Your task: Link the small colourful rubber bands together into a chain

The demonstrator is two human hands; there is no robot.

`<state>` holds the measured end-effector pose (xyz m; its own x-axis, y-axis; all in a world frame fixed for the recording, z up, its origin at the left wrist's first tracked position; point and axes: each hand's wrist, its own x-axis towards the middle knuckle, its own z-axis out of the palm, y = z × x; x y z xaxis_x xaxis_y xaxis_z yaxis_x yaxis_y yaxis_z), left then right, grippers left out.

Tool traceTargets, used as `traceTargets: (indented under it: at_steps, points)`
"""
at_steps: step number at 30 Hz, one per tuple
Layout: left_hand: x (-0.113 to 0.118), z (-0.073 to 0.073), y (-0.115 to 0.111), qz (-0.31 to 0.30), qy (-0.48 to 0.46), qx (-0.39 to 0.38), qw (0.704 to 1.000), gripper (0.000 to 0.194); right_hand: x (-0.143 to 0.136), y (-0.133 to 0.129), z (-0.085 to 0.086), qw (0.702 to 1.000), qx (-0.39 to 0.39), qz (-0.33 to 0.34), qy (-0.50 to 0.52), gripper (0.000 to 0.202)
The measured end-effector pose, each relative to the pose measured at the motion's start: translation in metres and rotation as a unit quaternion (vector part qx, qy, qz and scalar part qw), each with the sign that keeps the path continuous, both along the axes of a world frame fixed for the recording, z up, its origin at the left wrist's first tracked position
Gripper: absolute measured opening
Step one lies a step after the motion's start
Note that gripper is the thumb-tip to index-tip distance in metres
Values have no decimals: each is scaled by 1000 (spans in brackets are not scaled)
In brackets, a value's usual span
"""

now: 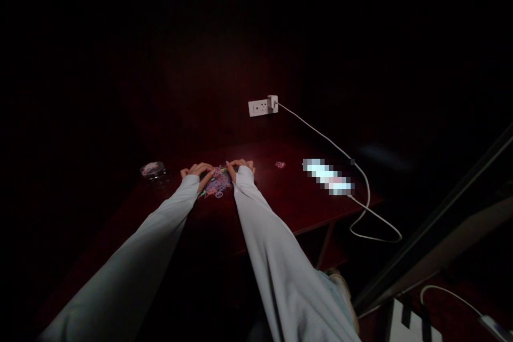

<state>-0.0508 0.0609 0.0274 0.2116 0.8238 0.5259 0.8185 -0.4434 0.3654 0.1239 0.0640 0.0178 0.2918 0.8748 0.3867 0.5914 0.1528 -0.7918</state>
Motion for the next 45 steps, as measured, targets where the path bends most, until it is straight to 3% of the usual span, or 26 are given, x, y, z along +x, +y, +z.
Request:
traceTargets:
  at_steps: [8,15,24,34,40,45]
  points:
    - [-2,3,-2,-2,-4,-3,1000,20,27,-8,4,999,17,-8,-34,35]
    - [-6,1,-1,-4,-12,4,1000,21,77,-11,9,983,-9,-154,-100,37]
    - [-9,-1,1,-7,-6,10,1000,20,127,-19,17,954,-68,-222,-190,35]
    - [-10,-3,3,-7,-3,6,1000,19,139,-23,13,944,-107,-252,-184,37]
    - [-10,-4,3,-13,-5,8,1000,20,135,-23,12,943,-84,-262,-190,36]
    - [-6,0,0,7,-8,-4,1000,19,112,-22,12,962,-17,-190,-196,32]
